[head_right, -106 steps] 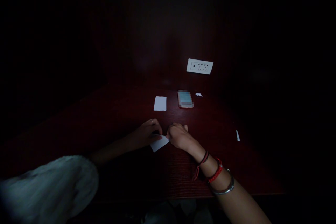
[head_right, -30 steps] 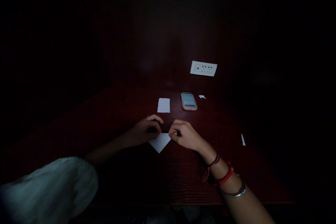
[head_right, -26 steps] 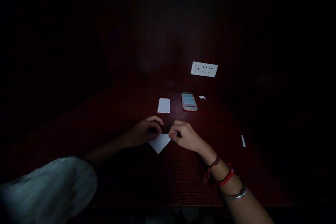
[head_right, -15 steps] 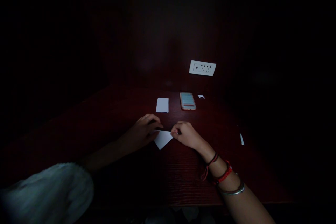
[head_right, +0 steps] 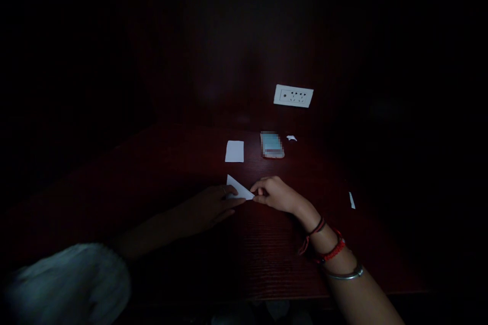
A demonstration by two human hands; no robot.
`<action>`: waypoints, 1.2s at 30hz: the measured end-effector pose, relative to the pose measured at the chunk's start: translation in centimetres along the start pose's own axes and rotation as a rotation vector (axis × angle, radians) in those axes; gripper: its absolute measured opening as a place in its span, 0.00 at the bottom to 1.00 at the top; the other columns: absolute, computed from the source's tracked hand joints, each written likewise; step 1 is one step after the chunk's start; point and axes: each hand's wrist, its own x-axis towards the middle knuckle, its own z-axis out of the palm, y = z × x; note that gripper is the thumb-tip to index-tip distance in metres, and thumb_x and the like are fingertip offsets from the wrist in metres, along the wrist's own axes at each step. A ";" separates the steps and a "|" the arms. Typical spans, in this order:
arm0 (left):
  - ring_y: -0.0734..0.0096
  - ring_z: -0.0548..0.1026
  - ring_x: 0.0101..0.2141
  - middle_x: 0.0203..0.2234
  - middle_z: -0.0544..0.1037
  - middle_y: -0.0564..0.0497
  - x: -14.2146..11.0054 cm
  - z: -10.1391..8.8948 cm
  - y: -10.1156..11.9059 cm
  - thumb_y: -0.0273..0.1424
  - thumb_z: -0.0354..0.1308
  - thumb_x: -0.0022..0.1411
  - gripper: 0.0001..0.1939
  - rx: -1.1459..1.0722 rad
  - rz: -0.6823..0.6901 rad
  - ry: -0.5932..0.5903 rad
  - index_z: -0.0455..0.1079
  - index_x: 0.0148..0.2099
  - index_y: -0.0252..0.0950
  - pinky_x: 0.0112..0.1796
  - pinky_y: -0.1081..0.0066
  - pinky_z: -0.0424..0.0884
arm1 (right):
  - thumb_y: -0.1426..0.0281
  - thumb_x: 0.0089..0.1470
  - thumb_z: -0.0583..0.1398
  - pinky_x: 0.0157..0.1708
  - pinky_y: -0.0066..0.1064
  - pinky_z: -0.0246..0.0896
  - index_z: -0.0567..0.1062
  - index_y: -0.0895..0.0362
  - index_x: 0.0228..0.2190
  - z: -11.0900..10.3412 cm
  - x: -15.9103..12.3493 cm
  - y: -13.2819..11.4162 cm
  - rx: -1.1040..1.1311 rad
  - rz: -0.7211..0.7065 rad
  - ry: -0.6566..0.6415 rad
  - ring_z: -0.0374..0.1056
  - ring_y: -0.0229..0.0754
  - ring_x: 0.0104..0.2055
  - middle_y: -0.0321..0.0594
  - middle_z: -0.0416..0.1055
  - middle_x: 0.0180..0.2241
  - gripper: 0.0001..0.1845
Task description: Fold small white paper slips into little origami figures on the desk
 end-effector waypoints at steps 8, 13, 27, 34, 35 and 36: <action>0.66 0.63 0.40 0.41 0.62 0.48 0.0 -0.7 0.5 0.30 0.41 0.60 0.15 -0.032 -0.013 -0.017 0.58 0.49 0.41 0.40 0.67 0.60 | 0.77 0.43 0.53 0.26 0.23 0.52 0.71 0.60 0.23 0.3 0.0 0.6 0.030 0.106 0.019 0.60 0.31 0.24 0.35 0.67 0.22 0.07; 0.66 0.62 0.41 0.43 0.60 0.48 0.0 -0.5 0.4 0.29 0.42 0.59 0.15 -0.053 -0.036 -0.010 0.59 0.49 0.42 0.40 0.66 0.59 | 0.75 0.42 0.54 0.25 0.22 0.52 0.70 0.60 0.26 0.4 0.2 0.5 0.040 0.146 0.049 0.60 0.31 0.23 0.34 0.66 0.22 0.06; 0.70 0.63 0.41 0.41 0.65 0.52 0.5 -1.4 0.0 0.27 0.43 0.59 0.13 -0.146 -0.039 -0.039 0.60 0.46 0.40 0.41 0.68 0.57 | 0.75 0.45 0.53 0.28 0.23 0.54 0.73 0.59 0.26 1.5 0.5 -1.3 0.080 0.057 0.119 0.61 0.32 0.27 0.37 0.67 0.26 0.09; 0.71 0.63 0.39 0.37 0.66 0.52 1.0 -0.1 -1.2 0.26 0.48 0.56 0.12 -0.213 -0.208 0.067 0.61 0.44 0.38 0.39 0.70 0.58 | 0.73 0.41 0.57 0.27 0.22 0.53 0.72 0.58 0.29 1.9 0.6 -2.0 0.145 0.236 0.132 0.62 0.32 0.25 0.34 0.68 0.24 0.08; 0.70 0.63 0.39 0.37 0.66 0.53 1.1 -0.3 -1.1 0.26 0.49 0.55 0.11 -0.205 -0.218 0.051 0.62 0.42 0.39 0.38 0.69 0.57 | 0.72 0.40 0.58 0.26 0.22 0.53 0.72 0.58 0.28 1.9 0.7 -2.1 0.135 0.250 0.121 0.61 0.31 0.25 0.34 0.67 0.23 0.08; 0.69 0.63 0.39 0.36 0.66 0.53 1.1 -0.5 -1.0 0.27 0.49 0.55 0.09 -0.191 -0.236 0.042 0.64 0.39 0.40 0.38 0.67 0.56 | 0.72 0.40 0.58 0.26 0.22 0.52 0.72 0.58 0.27 2.0 0.8 -2.3 0.127 0.263 0.110 0.61 0.31 0.25 0.34 0.67 0.23 0.07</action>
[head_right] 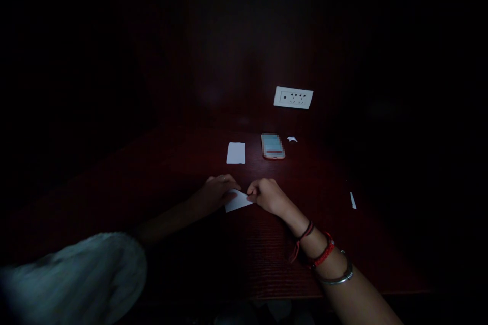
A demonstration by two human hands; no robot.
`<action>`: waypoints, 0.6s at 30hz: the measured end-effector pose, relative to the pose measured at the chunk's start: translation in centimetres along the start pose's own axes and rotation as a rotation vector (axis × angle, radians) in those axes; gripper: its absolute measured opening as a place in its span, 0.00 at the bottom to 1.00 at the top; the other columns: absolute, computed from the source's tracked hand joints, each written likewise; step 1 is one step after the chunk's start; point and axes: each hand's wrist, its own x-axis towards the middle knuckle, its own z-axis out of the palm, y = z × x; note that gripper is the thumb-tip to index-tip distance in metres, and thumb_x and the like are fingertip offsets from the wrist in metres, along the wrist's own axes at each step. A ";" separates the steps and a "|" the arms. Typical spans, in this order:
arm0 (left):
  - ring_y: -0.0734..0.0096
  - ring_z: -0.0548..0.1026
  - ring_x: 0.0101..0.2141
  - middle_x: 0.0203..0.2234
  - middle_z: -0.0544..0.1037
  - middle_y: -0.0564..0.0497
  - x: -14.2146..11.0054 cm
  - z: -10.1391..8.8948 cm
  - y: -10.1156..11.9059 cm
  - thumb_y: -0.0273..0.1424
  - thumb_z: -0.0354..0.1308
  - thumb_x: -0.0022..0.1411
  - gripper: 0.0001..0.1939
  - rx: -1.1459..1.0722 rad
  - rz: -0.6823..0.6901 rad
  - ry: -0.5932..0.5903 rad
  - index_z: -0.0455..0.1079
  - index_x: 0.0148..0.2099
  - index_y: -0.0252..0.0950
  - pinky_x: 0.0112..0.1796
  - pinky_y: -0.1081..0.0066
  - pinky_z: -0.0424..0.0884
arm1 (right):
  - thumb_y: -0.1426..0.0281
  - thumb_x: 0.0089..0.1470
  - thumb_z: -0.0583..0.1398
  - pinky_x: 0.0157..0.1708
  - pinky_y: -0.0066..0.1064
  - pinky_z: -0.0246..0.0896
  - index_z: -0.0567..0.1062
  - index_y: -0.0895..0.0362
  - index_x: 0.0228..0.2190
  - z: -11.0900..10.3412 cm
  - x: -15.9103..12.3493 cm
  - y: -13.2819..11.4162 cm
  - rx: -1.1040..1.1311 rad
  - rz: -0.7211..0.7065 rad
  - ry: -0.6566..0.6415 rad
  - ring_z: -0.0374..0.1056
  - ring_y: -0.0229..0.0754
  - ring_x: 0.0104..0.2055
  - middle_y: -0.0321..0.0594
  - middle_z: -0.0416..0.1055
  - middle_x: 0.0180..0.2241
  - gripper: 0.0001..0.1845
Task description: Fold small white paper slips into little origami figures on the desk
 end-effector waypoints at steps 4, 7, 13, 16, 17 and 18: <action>0.66 0.61 0.40 0.37 0.65 0.53 0.0 -1.1 1.0 0.27 0.51 0.53 0.05 -0.012 -0.082 -0.022 0.65 0.34 0.39 0.38 0.65 0.54 | 0.71 0.38 0.60 0.24 0.22 0.51 0.73 0.58 0.24 0.2 0.2 -0.2 -0.022 0.024 -0.007 0.59 0.31 0.24 0.34 0.65 0.22 0.05; 0.66 0.60 0.41 0.38 0.64 0.53 0.0 -1.5 1.5 0.26 0.51 0.52 0.04 -0.029 -0.081 -0.016 0.64 0.32 0.38 0.38 0.65 0.53 | 0.71 0.38 0.60 0.25 0.23 0.51 0.73 0.58 0.23 0.4 0.2 -0.1 -0.028 -0.005 0.020 0.58 0.31 0.25 0.34 0.64 0.23 0.05; 0.68 0.60 0.42 0.37 0.65 0.54 0.2 -1.5 1.5 0.26 0.50 0.53 0.03 0.013 0.006 0.069 0.63 0.32 0.38 0.39 0.66 0.52 | 0.72 0.39 0.60 0.25 0.23 0.52 0.72 0.58 0.22 0.4 0.2 0.1 -0.004 -0.079 0.084 0.57 0.31 0.25 0.35 0.62 0.24 0.03; 0.67 0.59 0.44 0.40 0.64 0.53 0.1 -2.3 1.8 0.29 0.52 0.53 0.08 0.018 0.055 0.085 0.63 0.38 0.39 0.42 0.65 0.52 | 0.73 0.40 0.59 0.26 0.23 0.52 0.70 0.59 0.21 0.3 0.2 -0.2 -0.002 -0.122 0.138 0.57 0.31 0.26 0.35 0.62 0.24 0.01; 0.66 0.57 0.46 0.41 0.64 0.53 0.1 -2.6 1.9 0.30 0.52 0.53 0.08 0.033 0.075 0.091 0.63 0.38 0.39 0.43 0.64 0.51 | 0.74 0.40 0.59 0.27 0.23 0.52 0.70 0.59 0.21 0.2 0.2 -0.3 0.000 -0.135 0.155 0.57 0.32 0.26 0.35 0.62 0.24 0.01; 0.65 0.56 0.47 0.42 0.63 0.53 0.0 -2.9 2.1 0.30 0.52 0.53 0.06 0.055 0.091 0.102 0.65 0.36 0.39 0.44 0.63 0.49 | 0.74 0.40 0.58 0.27 0.24 0.52 0.70 0.59 0.21 0.1 0.2 -0.4 0.003 -0.148 0.171 0.57 0.32 0.27 0.35 0.62 0.24 0.01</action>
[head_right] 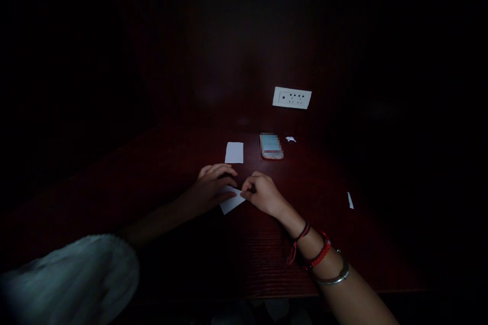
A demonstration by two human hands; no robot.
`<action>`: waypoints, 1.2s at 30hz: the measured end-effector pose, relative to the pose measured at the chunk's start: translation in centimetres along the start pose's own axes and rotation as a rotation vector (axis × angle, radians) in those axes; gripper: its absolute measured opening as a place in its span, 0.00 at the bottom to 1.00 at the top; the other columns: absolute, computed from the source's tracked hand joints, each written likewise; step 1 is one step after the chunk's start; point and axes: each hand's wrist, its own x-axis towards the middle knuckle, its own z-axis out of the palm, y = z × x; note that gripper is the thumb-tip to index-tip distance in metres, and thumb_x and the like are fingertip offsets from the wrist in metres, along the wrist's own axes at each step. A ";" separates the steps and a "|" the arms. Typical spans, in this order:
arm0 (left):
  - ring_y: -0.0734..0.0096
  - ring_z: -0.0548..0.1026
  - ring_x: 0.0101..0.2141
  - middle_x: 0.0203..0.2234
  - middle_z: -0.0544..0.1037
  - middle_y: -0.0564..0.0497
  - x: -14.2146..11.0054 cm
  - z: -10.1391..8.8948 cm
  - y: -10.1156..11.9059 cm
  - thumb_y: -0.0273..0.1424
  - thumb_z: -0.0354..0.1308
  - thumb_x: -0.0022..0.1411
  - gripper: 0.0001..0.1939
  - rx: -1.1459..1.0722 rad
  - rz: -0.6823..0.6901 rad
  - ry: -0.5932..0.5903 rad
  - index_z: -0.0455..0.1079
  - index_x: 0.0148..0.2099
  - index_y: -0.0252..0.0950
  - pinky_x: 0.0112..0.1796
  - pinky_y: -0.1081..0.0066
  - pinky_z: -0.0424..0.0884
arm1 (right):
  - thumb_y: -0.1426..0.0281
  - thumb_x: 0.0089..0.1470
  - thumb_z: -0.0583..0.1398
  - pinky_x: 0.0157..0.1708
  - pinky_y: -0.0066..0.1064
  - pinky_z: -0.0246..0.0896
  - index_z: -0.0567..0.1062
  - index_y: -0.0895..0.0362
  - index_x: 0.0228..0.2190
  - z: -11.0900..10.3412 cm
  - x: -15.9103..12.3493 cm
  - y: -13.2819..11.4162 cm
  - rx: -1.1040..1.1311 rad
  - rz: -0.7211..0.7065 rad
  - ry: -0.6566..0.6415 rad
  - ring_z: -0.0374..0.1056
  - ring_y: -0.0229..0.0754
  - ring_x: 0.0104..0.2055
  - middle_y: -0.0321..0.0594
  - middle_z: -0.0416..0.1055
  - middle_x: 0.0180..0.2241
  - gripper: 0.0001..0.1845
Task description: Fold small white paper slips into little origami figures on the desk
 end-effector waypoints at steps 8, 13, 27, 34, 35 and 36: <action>0.62 0.54 0.48 0.44 0.63 0.52 0.0 -0.5 0.8 0.26 0.49 0.53 0.06 0.025 -0.015 0.088 0.68 0.30 0.38 0.45 0.60 0.50 | 0.78 0.43 0.55 0.29 0.24 0.52 0.70 0.58 0.24 -0.2 -0.2 -1.4 0.035 -0.108 0.077 0.58 0.32 0.28 0.35 0.61 0.25 0.05; 0.63 0.53 0.49 0.45 0.61 0.53 0.0 -0.6 1.1 0.26 0.49 0.53 0.07 0.041 0.027 0.111 0.68 0.31 0.38 0.46 0.61 0.50 | 0.78 0.42 0.54 0.29 0.23 0.52 0.68 0.59 0.22 -0.2 -0.1 -1.9 0.034 -0.134 0.070 0.57 0.32 0.28 0.34 0.59 0.25 0.04; 0.62 0.56 0.46 0.44 0.60 0.53 -0.3 0.4 -2.1 0.27 0.51 0.50 0.05 -0.029 -0.094 0.205 0.67 0.26 0.38 0.44 0.60 0.54 | 0.76 0.43 0.52 0.30 0.26 0.53 0.67 0.60 0.24 -3.0 -0.1 4.1 -0.057 0.016 0.086 0.58 0.33 0.28 0.37 0.63 0.26 0.04; 0.65 0.57 0.46 0.43 0.60 0.52 -0.2 1.0 -1.3 0.26 0.51 0.50 0.05 -0.109 -0.051 0.123 0.67 0.27 0.37 0.44 0.62 0.55 | 0.67 0.42 0.57 0.27 0.24 0.53 0.70 0.60 0.29 -0.9 -0.1 0.9 0.103 -0.066 -0.037 0.58 0.32 0.26 0.37 0.64 0.27 0.11; 0.65 0.57 0.46 0.43 0.60 0.52 -0.2 1.0 -1.3 0.26 0.51 0.50 0.05 -0.113 -0.049 0.118 0.67 0.27 0.37 0.44 0.62 0.55 | 0.67 0.43 0.57 0.27 0.23 0.52 0.70 0.60 0.28 -0.5 -0.1 0.6 0.112 -0.061 -0.071 0.58 0.31 0.26 0.35 0.64 0.26 0.09; 0.65 0.57 0.46 0.43 0.60 0.52 -0.2 1.0 -1.3 0.26 0.51 0.50 0.05 -0.115 -0.047 0.114 0.67 0.27 0.37 0.44 0.63 0.55 | 0.67 0.43 0.56 0.26 0.23 0.52 0.70 0.59 0.27 -0.3 -0.1 0.5 0.132 -0.043 -0.100 0.57 0.31 0.25 0.34 0.64 0.24 0.08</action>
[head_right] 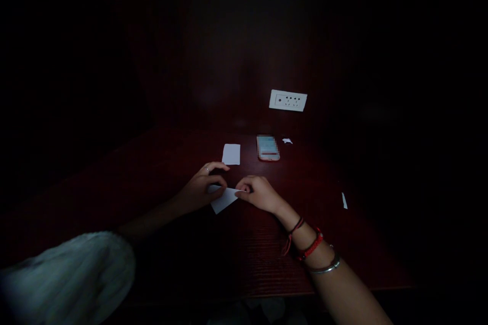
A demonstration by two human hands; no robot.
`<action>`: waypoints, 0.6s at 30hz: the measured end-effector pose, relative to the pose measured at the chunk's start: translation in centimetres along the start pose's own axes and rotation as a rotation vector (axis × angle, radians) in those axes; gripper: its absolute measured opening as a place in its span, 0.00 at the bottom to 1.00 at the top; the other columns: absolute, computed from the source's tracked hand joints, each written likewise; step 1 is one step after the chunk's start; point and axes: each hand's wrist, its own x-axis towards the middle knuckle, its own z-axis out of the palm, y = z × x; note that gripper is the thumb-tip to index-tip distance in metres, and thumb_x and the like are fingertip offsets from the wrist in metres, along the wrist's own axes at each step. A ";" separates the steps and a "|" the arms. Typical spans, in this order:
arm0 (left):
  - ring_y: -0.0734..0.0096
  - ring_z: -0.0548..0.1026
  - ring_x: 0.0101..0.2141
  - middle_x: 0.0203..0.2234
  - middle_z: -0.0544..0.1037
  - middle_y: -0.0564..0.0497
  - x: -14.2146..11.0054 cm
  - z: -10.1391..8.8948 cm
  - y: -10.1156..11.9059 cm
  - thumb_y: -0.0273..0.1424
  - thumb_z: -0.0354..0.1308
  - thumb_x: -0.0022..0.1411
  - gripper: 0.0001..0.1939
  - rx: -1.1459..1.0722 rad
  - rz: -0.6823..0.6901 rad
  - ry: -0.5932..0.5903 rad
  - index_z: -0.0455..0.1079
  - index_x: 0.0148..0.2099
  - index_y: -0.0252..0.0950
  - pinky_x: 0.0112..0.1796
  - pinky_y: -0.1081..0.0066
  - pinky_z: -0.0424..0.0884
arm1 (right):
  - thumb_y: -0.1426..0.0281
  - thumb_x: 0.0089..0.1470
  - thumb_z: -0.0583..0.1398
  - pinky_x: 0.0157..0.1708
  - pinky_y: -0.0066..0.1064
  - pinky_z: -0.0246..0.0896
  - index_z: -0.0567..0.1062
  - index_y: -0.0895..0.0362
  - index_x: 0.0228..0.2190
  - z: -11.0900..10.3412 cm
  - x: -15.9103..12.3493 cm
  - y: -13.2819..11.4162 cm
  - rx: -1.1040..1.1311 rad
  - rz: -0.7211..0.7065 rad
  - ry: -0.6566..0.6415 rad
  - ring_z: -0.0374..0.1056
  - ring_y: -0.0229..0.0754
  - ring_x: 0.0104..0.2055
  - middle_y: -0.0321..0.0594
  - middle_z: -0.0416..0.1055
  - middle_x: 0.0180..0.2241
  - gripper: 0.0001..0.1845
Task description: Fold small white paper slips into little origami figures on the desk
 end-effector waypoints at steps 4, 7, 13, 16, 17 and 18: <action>0.65 0.58 0.45 0.44 0.59 0.52 0.0 0.0 -0.6 0.27 0.50 0.51 0.05 0.018 -0.002 0.006 0.67 0.27 0.37 0.45 0.63 0.55 | 0.69 0.43 0.57 0.22 0.21 0.50 0.69 0.60 0.30 0.1 0.1 0.6 0.134 0.088 -0.040 0.56 0.30 0.22 0.31 0.62 0.20 0.09; 0.65 0.57 0.46 0.45 0.58 0.51 0.0 -0.1 -0.9 0.27 0.48 0.53 0.06 0.059 0.000 0.047 0.66 0.30 0.37 0.45 0.62 0.55 | 0.69 0.42 0.57 0.22 0.21 0.50 0.69 0.60 0.31 -0.2 0.1 1.0 0.178 0.149 -0.038 0.56 0.30 0.21 0.31 0.62 0.19 0.11; 0.64 0.58 0.45 0.44 0.59 0.49 -0.1 -0.5 -0.1 0.28 0.47 0.55 0.10 0.141 0.036 0.072 0.63 0.41 0.38 0.43 0.63 0.56 | 0.69 0.41 0.57 0.23 0.21 0.50 0.73 0.58 0.29 -0.5 0.0 1.5 0.034 0.211 -0.054 0.58 0.30 0.22 0.32 0.65 0.21 0.10; 0.68 0.64 0.39 0.37 0.65 0.51 -0.3 -0.3 0.4 0.29 0.46 0.56 0.09 0.166 0.087 -0.110 0.63 0.40 0.38 0.40 0.66 0.57 | 0.69 0.40 0.58 0.25 0.22 0.52 0.74 0.58 0.27 -0.7 0.1 1.7 -0.031 0.208 -0.066 0.59 0.31 0.24 0.34 0.67 0.23 0.09; 0.69 0.65 0.37 0.36 0.65 0.52 -0.4 -0.2 0.6 0.29 0.46 0.56 0.09 0.169 0.106 -0.179 0.63 0.40 0.38 0.39 0.67 0.58 | 0.69 0.39 0.58 0.25 0.22 0.52 0.74 0.58 0.27 -0.8 0.1 1.7 -0.045 0.204 -0.070 0.60 0.31 0.24 0.34 0.67 0.23 0.09; 0.69 0.65 0.37 0.36 0.66 0.51 -0.5 0.0 0.7 0.30 0.47 0.56 0.09 0.176 0.121 -0.240 0.63 0.40 0.38 0.38 0.68 0.59 | 0.69 0.39 0.58 0.25 0.22 0.52 0.74 0.58 0.26 -0.8 0.2 1.6 -0.056 0.200 -0.071 0.60 0.31 0.25 0.34 0.68 0.23 0.09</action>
